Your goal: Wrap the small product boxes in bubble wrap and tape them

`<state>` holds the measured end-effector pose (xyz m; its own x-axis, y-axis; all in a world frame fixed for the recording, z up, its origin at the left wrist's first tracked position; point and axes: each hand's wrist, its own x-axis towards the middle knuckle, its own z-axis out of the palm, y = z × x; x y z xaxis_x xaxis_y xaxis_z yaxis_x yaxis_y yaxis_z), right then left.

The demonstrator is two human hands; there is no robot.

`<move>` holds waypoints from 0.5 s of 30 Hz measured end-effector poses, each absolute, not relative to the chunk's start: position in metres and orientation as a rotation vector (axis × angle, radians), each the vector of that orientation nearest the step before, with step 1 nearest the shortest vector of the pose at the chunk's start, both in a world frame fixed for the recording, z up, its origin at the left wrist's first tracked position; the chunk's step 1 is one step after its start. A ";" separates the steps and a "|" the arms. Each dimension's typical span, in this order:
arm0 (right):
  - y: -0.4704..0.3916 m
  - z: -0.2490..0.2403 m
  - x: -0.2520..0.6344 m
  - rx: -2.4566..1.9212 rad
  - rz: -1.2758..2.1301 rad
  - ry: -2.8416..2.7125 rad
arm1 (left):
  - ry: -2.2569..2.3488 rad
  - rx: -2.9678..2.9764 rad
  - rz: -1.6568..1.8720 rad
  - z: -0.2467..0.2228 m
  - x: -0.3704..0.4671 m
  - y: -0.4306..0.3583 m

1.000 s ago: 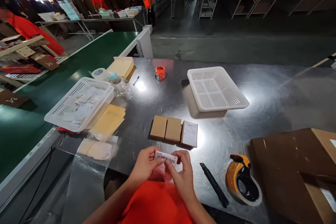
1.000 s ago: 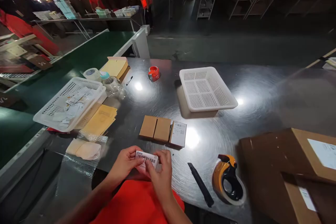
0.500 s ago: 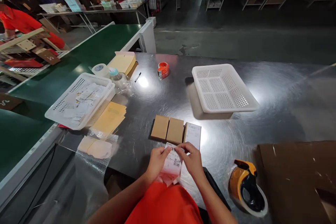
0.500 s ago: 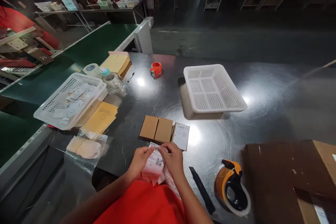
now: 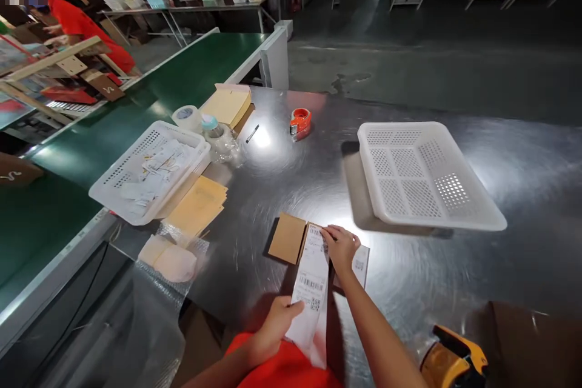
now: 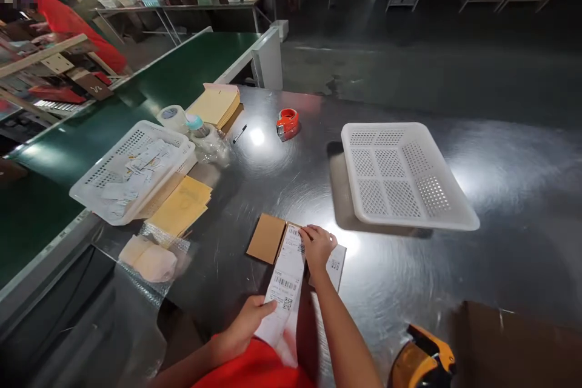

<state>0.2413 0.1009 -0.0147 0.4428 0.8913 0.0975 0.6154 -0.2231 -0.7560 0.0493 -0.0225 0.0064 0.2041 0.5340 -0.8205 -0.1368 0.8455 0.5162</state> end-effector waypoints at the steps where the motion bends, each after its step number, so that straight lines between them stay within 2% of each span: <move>1: 0.100 -0.015 0.241 -1.947 0.457 -1.283 | 1.291 0.404 0.495 0.006 0.050 -0.022; 15: 0.101 -0.016 0.239 -2.021 0.422 -1.339 | 1.359 0.465 0.342 0.012 0.048 -0.018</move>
<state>0.2391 0.1009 -0.0160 0.4214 0.9022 0.0920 0.6861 -0.2509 -0.6828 0.0480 -0.0178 0.0119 0.1840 0.4934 -0.8501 0.0315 0.8615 0.5068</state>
